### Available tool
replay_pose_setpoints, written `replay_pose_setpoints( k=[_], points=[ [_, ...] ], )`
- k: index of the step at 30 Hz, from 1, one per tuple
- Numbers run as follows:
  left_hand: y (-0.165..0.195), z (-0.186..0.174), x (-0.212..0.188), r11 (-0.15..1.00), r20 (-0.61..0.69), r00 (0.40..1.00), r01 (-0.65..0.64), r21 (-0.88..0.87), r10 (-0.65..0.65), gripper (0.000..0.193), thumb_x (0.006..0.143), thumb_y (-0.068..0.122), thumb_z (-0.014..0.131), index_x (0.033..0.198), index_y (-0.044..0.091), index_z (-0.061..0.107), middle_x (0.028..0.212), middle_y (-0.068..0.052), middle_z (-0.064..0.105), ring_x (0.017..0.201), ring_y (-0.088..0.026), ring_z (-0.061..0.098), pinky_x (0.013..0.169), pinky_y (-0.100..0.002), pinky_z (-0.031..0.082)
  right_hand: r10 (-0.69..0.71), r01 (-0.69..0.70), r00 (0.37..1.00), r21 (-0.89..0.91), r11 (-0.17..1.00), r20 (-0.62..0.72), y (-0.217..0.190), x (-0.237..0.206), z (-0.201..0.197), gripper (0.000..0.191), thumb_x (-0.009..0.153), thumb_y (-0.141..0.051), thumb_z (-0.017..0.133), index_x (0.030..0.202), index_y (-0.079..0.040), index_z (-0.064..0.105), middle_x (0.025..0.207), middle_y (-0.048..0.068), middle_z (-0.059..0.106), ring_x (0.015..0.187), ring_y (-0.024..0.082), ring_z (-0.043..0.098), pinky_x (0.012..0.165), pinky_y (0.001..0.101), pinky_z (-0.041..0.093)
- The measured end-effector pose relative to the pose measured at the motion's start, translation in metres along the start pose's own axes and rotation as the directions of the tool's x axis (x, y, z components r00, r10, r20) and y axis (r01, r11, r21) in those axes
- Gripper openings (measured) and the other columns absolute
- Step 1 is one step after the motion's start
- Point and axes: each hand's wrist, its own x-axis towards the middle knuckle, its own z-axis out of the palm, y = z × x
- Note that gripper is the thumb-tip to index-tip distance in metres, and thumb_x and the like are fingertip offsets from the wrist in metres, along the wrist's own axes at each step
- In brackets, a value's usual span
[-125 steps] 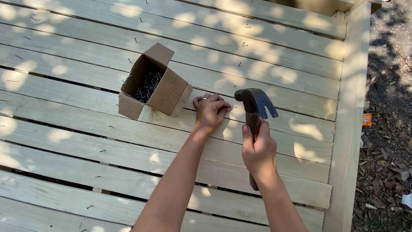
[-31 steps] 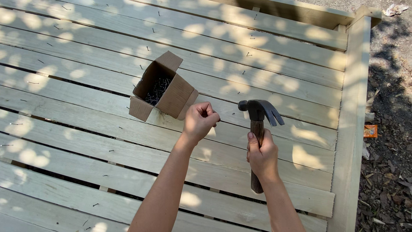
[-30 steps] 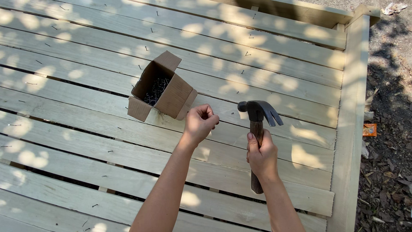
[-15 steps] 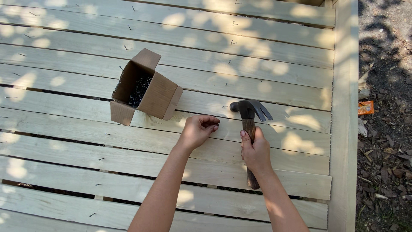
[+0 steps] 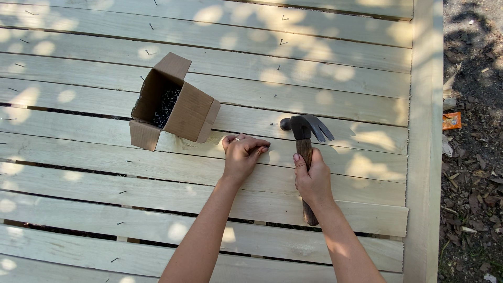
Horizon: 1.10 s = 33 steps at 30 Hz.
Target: The person hammers nails into the slats of a wooden pallet-like frame outdoors. They take nails one at a time from an open cardboard box, position each nail on a slat, and drive it in with a claw hammer, working across different slats.
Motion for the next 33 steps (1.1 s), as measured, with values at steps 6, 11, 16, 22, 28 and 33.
replay_pose_setpoints(
  k=[6,11,16,22,28,33],
  points=[
    [0.002,0.001,0.001,0.999,-0.023,1.000,-0.009,0.040,0.010,0.006,0.088,0.021,0.076,0.089,0.020,0.082,0.077,0.006,0.076,0.085,-0.010,0.065,0.102,-0.040,0.027,-0.013,0.013,1.000,0.030,0.999,0.003,0.002,0.001,0.000,0.029,0.101,-0.031,0.060,0.097,-0.004,0.053,0.058,0.001,0.055,0.042,0.010,0.053,0.038,0.0292,0.044],
    [0.004,0.001,-0.001,0.998,-0.023,1.000,-0.001,0.066,0.003,0.004,0.086,0.022,0.079,0.086,0.020,0.082,0.073,0.005,0.074,0.083,-0.011,0.065,0.102,-0.042,0.028,-0.007,0.007,1.000,0.039,0.999,0.005,0.004,0.001,0.001,0.029,0.101,-0.032,0.061,0.098,-0.004,0.052,0.057,0.001,0.055,0.042,0.010,0.052,0.038,0.0294,0.043],
    [0.002,0.003,-0.002,0.982,-0.081,0.987,-0.122,0.146,0.135,0.002,0.082,0.020,0.081,0.084,0.021,0.080,0.077,0.008,0.075,0.085,-0.012,0.065,0.100,-0.045,0.030,-0.055,0.054,0.998,-0.062,0.997,-0.019,0.003,0.001,0.002,0.030,0.101,-0.032,0.060,0.097,-0.004,0.053,0.058,0.001,0.057,0.044,0.010,0.056,0.040,0.0282,0.045],
    [0.000,0.006,-0.004,0.963,-0.080,0.977,-0.179,0.202,0.198,0.009,0.082,0.016,0.081,0.087,0.022,0.077,0.078,0.010,0.075,0.087,-0.011,0.066,0.103,-0.046,0.031,-0.016,0.016,1.000,-0.084,0.996,0.004,-0.011,-0.008,0.002,0.029,0.101,-0.031,0.061,0.098,-0.002,0.056,0.058,0.003,0.059,0.045,0.011,0.057,0.042,0.0306,0.045],
    [-0.006,0.007,-0.003,0.979,-0.057,0.986,-0.146,0.142,0.156,0.043,0.081,0.010,0.078,0.121,0.020,0.064,0.080,0.012,0.076,0.091,-0.014,0.067,0.103,-0.049,0.028,-0.149,0.147,0.989,-0.163,0.976,-0.004,-0.028,-0.044,-0.005,0.026,0.101,-0.026,0.060,0.110,-0.001,0.058,0.061,0.007,0.060,0.049,0.017,0.058,0.046,0.0346,0.047],
    [-0.008,0.004,-0.003,0.987,-0.077,0.988,-0.129,0.091,0.137,0.052,0.081,0.012,0.079,0.126,0.017,0.056,0.078,0.011,0.075,0.093,-0.013,0.068,0.101,-0.047,0.029,-0.337,0.316,0.941,-0.313,0.896,-0.014,-0.033,-0.059,0.009,0.036,0.102,-0.022,0.058,0.125,0.004,0.049,0.070,0.013,0.066,0.056,0.030,0.065,0.052,0.0393,0.050]
  ],
)
